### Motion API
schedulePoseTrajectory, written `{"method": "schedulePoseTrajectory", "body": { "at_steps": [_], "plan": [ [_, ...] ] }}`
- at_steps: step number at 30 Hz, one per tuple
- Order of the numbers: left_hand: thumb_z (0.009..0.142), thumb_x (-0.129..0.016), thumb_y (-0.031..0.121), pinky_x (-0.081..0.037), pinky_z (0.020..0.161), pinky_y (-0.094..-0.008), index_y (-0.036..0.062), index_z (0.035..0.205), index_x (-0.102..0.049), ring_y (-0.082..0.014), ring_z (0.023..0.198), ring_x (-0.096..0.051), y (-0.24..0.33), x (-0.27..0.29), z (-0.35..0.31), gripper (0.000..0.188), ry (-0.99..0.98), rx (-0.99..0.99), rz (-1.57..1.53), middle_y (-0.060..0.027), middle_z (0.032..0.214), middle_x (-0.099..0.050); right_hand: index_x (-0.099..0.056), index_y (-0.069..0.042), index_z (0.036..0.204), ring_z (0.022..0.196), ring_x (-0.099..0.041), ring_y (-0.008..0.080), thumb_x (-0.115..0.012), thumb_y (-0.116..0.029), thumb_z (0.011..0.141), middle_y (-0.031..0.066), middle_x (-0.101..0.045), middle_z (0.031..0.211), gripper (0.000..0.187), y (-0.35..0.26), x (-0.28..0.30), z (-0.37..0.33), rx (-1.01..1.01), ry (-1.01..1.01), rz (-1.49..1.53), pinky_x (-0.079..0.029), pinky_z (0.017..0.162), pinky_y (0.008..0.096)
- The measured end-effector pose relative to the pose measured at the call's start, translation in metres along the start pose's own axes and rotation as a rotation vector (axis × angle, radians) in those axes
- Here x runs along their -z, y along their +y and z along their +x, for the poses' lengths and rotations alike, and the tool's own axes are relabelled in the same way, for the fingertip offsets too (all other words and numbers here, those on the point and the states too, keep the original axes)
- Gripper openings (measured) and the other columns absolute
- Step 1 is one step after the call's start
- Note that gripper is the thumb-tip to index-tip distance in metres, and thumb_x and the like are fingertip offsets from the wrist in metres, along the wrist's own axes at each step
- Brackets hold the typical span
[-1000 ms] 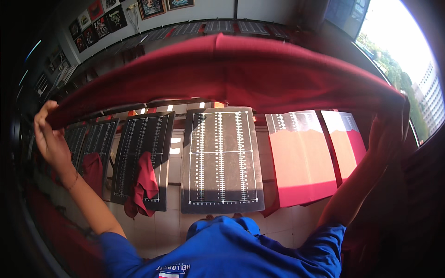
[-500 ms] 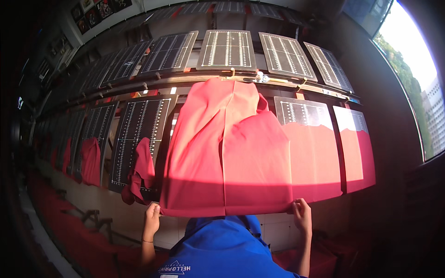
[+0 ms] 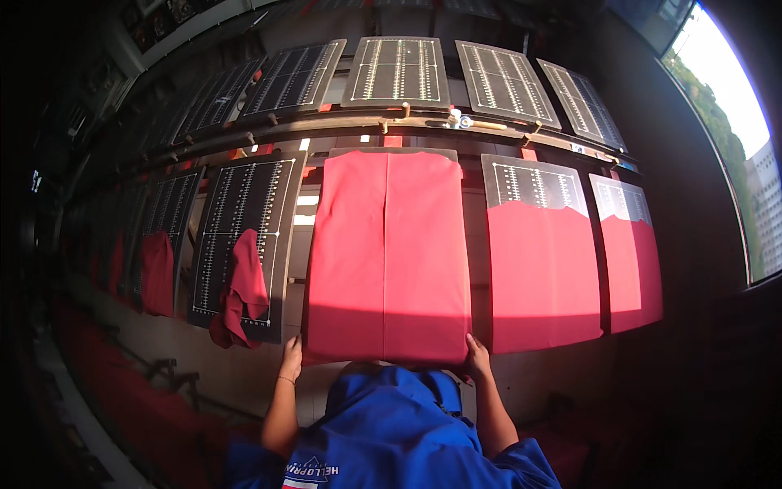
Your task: The person pulls red fabric pieces over printing platens, smoothing the material by hand, and uses a marking tool to make a notation on one of them.
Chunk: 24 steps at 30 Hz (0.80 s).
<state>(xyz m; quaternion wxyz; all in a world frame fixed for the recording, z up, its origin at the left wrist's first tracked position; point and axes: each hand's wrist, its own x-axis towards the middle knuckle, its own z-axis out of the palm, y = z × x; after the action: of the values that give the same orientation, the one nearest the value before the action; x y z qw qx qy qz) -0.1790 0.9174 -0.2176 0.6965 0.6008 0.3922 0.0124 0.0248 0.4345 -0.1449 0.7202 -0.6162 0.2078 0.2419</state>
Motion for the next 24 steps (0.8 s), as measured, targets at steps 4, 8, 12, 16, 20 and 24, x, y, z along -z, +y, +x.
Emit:
{"method": "schedulePoseTrajectory", "body": {
  "at_steps": [4,8,12,16,20,24],
  "plan": [
    [0.103,-0.054,0.040,-0.047,0.097,-0.0359,0.0017,0.122,-0.063,-0.0212,0.106,-0.064,0.017,0.015,-0.041,0.044,-0.165,0.489,-0.357,-0.0093,0.117,-0.068,-0.066,0.005,0.111,0.085,-0.068,0.0207,-0.054,-0.039,0.102,0.0134,-0.070,0.096,0.047,0.022,0.028,-0.044,-0.132,0.052,0.220,-0.053,0.078,0.0336],
    [0.101,-0.059,0.031,-0.045,0.102,-0.0359,0.0004,0.123,-0.062,-0.0206,0.110,-0.063,0.039,-0.001,-0.055,0.038,-0.184,0.252,-0.456,-0.0096,0.119,-0.067,-0.065,-0.002,0.108,0.081,-0.068,0.0170,-0.058,-0.035,0.100,0.0064,-0.070,0.097,0.035,0.028,0.055,-0.046,-0.184,-0.093,0.063,-0.054,0.073,0.0331],
    [0.100,-0.062,0.022,-0.046,0.099,-0.0322,-0.0004,0.122,-0.062,-0.0154,0.110,-0.061,0.019,0.014,-0.082,0.032,-0.091,0.266,-0.311,-0.0078,0.119,-0.066,-0.063,-0.014,0.099,0.093,-0.064,0.0135,-0.063,-0.024,0.097,-0.0007,-0.068,0.098,0.010,0.037,0.067,-0.085,-0.326,0.130,0.053,-0.050,0.075,0.0337],
    [0.099,-0.064,0.023,-0.047,0.094,-0.0298,-0.0001,0.119,-0.062,-0.0144,0.105,-0.061,0.007,0.011,-0.102,0.031,0.014,0.383,-0.259,-0.0065,0.115,-0.066,-0.059,-0.020,0.093,0.097,-0.061,0.0122,-0.066,-0.022,0.095,-0.0053,-0.065,0.096,0.007,0.067,0.084,-0.117,-0.431,0.227,0.054,-0.047,0.084,0.0360],
    [0.101,-0.059,0.030,-0.046,0.091,-0.0299,0.0000,0.115,-0.064,-0.0151,0.101,-0.060,-0.007,0.017,-0.099,0.034,0.010,0.403,0.052,-0.0062,0.113,-0.066,-0.064,-0.009,0.109,0.092,-0.061,0.0111,-0.065,-0.022,0.096,-0.0003,-0.066,0.096,0.018,0.067,0.078,-0.119,-0.488,0.313,-0.131,-0.049,0.079,0.0301],
    [0.105,-0.045,0.045,-0.044,0.095,-0.0346,-0.0058,0.123,-0.060,-0.0216,0.105,-0.059,0.034,-0.002,-0.046,0.056,0.011,0.257,0.339,-0.0130,0.113,-0.067,-0.062,0.002,0.124,0.098,-0.061,0.0143,-0.056,-0.026,0.103,0.0085,-0.068,0.107,0.036,0.016,0.040,-0.063,-0.040,0.219,-0.553,-0.048,0.087,0.0288]
  ]
}}
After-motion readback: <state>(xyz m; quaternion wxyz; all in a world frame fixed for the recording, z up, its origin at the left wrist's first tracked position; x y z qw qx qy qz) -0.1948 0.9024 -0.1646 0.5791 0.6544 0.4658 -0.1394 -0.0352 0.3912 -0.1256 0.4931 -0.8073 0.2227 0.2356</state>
